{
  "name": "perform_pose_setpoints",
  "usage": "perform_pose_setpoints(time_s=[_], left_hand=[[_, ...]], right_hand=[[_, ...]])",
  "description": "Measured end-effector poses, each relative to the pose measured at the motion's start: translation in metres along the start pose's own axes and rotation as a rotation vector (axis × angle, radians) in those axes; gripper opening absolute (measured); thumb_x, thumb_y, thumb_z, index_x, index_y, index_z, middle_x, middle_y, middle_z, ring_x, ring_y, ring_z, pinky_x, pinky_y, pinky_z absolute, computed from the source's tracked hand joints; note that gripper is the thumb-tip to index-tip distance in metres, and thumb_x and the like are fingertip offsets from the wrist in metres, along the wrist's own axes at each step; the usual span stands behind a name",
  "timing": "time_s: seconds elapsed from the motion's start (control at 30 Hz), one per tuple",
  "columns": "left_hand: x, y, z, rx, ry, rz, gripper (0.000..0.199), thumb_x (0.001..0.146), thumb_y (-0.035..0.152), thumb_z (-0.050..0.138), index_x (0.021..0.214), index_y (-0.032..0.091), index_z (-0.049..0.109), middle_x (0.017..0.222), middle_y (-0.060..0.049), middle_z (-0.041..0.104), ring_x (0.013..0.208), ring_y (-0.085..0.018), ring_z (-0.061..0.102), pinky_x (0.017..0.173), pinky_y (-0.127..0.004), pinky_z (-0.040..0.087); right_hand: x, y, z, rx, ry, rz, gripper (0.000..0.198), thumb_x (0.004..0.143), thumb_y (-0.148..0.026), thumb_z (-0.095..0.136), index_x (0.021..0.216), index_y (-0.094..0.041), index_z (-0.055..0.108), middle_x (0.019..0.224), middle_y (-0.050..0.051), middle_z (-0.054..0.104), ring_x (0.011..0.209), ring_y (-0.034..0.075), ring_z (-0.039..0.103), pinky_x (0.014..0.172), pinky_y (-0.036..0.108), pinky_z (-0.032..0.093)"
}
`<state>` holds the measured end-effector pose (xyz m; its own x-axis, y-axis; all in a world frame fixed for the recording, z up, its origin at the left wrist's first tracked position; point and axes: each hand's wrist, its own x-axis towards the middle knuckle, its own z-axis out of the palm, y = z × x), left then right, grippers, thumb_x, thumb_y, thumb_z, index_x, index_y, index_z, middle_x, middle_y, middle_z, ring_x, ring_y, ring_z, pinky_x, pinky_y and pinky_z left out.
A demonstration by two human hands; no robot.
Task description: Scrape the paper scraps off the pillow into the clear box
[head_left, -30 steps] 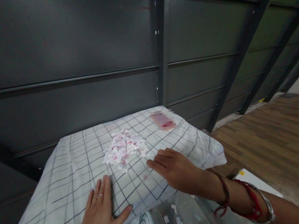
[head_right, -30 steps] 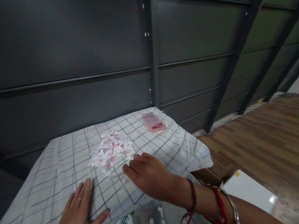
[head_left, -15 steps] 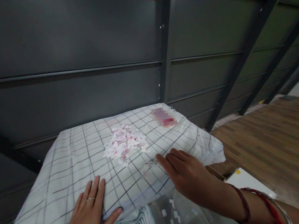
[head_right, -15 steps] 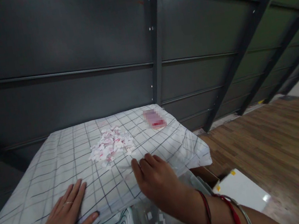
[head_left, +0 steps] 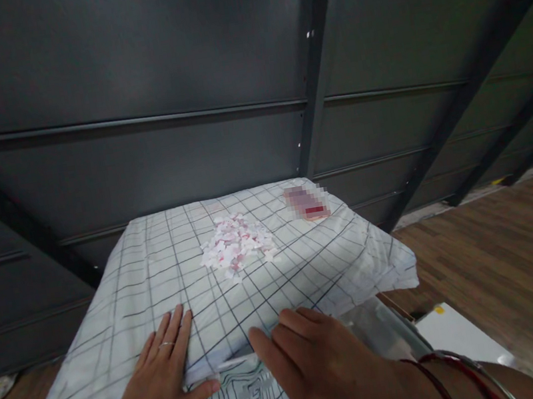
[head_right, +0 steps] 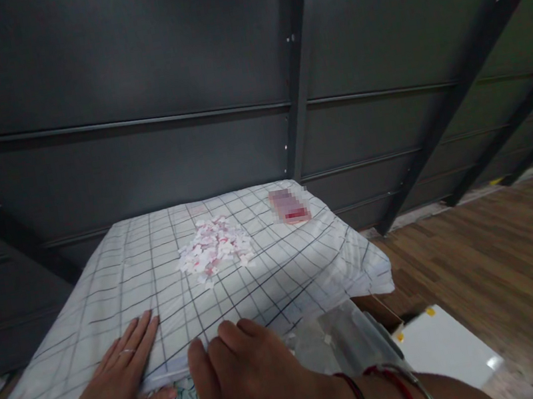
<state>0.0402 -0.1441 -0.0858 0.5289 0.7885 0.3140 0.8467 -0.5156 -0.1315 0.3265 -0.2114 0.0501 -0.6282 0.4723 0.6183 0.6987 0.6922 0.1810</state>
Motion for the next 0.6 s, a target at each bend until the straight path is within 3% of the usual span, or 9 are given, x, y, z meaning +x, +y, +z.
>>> perform_pose_setpoints(time_s=[0.17, 0.27, 0.43, 0.6], left_hand=[[-0.003, -0.008, 0.007, -0.05, -0.073, -0.041, 0.114, 0.06, 0.074, 0.06, 0.147, 0.012, 0.021, 0.15, -0.02, 0.027, 0.136, -0.041, 0.027, 0.103, -0.052, 0.035], [0.004, -0.004, 0.005, -0.098, -0.132, -0.067, 0.106, 0.066, 0.075, 0.053, 0.147, 0.014, 0.021, 0.152, -0.019, 0.023, 0.137, -0.042, 0.023, 0.103, -0.055, 0.035], [0.044, 0.024, 0.0, -0.174, -0.087, -0.202, 0.088, 0.08, 0.071, 0.034, 0.145, 0.012, 0.027, 0.152, -0.016, 0.027, 0.139, -0.037, 0.021, 0.107, -0.051, 0.033], [0.086, 0.054, -0.001, -0.194, -0.023, -0.263, 0.094, 0.08, 0.074, 0.029, 0.142, 0.004, 0.03, 0.15, -0.022, 0.028, 0.139, -0.037, 0.019, 0.109, -0.052, 0.03]], right_hand=[[-0.006, 0.024, -0.008, -0.055, -0.02, 0.048, 0.031, 0.08, 0.0, 0.039, 0.102, -0.007, 0.059, 0.074, 0.004, 0.064, 0.066, 0.015, 0.052, 0.06, 0.027, 0.044], [-0.012, 0.059, -0.005, -0.186, -0.033, 0.106, 0.038, 0.075, 0.004, 0.037, 0.105, -0.006, 0.057, 0.074, 0.006, 0.063, 0.069, 0.017, 0.051, 0.064, 0.029, 0.043], [-0.021, 0.113, 0.015, -0.338, -0.125, 0.247, 0.036, 0.074, 0.003, 0.039, 0.099, -0.011, 0.06, 0.074, 0.007, 0.062, 0.072, 0.019, 0.051, 0.067, 0.03, 0.041], [-0.024, 0.126, 0.038, -0.344, -0.152, 0.244, 0.037, 0.073, 0.005, 0.038, 0.095, -0.013, 0.062, 0.075, 0.006, 0.063, 0.074, 0.019, 0.051, 0.068, 0.03, 0.038]])
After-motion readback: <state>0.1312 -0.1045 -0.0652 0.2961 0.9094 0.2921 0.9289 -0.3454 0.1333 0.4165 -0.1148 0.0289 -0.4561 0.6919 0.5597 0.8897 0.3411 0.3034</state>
